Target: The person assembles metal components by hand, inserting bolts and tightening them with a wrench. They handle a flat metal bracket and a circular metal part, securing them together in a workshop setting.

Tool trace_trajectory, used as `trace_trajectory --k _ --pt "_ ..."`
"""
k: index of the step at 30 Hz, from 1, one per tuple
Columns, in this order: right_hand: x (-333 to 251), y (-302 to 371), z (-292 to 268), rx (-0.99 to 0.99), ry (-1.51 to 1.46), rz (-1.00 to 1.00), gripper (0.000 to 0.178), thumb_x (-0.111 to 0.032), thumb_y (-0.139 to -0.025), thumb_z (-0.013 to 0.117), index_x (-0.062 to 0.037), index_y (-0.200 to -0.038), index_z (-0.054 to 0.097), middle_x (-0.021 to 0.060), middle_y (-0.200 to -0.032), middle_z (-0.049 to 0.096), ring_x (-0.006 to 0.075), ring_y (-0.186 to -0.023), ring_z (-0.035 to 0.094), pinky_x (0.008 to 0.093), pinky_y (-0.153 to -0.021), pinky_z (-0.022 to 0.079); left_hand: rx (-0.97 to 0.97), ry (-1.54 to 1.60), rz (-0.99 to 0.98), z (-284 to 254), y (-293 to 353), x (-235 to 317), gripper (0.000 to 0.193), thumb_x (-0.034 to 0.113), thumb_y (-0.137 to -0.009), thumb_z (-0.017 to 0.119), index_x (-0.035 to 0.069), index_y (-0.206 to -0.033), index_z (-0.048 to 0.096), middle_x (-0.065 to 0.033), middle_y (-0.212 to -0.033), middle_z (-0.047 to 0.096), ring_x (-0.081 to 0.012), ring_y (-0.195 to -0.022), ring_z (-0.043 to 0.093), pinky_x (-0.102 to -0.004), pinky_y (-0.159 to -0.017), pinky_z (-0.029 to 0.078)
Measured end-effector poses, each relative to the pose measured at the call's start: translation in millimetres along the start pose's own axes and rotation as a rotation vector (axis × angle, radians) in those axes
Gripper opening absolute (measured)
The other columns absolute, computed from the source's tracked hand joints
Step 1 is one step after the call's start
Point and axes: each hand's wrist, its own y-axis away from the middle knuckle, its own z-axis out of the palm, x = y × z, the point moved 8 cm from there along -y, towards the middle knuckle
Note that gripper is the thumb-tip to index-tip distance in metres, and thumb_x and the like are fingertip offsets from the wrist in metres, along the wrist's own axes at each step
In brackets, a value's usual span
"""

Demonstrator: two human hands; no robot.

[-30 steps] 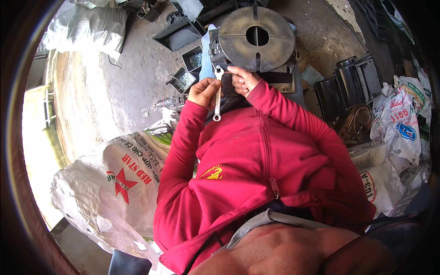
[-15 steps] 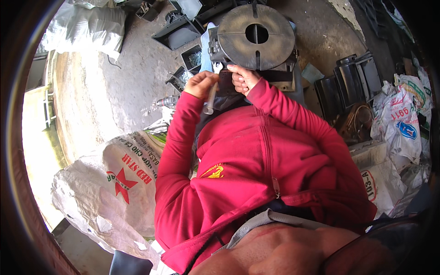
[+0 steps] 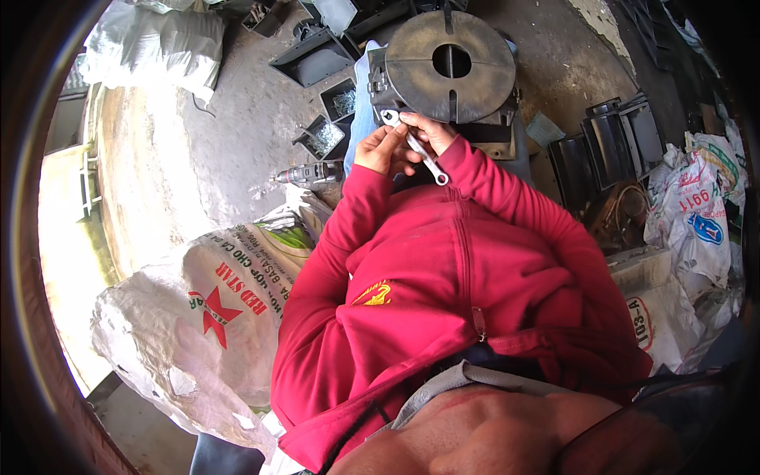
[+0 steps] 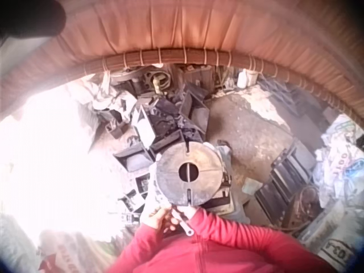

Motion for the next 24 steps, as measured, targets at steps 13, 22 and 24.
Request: trace_trajectory --k 13,22,24 --pt "21 -14 -12 -0.082 -0.214 0.096 0.025 -0.027 -0.092 0.061 -0.0173 -0.074 0.045 -0.0093 -0.05 0.035 0.0023 -0.035 0.025 0.019 -0.034 0.022 -0.136 -0.447 0.115 -47 2 44 0.022 0.027 -0.093 0.062 0.005 -0.089 0.064 0.0003 -0.068 0.063 -0.0045 -0.045 0.048 -0.0195 -0.04 0.034" --pt "12 -5 -5 -0.033 -0.128 0.12 0.036 -0.032 -0.092 0.06 -0.0185 -0.064 0.041 -0.0091 -0.047 0.033 0.0027 -0.035 0.026 0.0191 -0.034 0.022 -0.132 -0.272 0.062 -18 12 7 0.02 0.021 -0.095 0.058 0.003 -0.084 0.056 -0.008 -0.069 0.066 -0.0121 -0.046 0.058 -0.0241 -0.041 0.047" --pt "8 -4 -4 -0.017 -0.108 0.107 0.037 -0.033 -0.091 0.06 -0.0189 -0.063 0.041 -0.0092 -0.046 0.033 0.003 -0.035 0.025 0.0196 -0.035 0.021 -0.104 -0.257 0.068 -17 6 8 0.021 0.021 -0.095 0.059 0.004 -0.084 0.056 -0.0079 -0.067 0.065 -0.0123 -0.046 0.058 -0.024 -0.041 0.048"
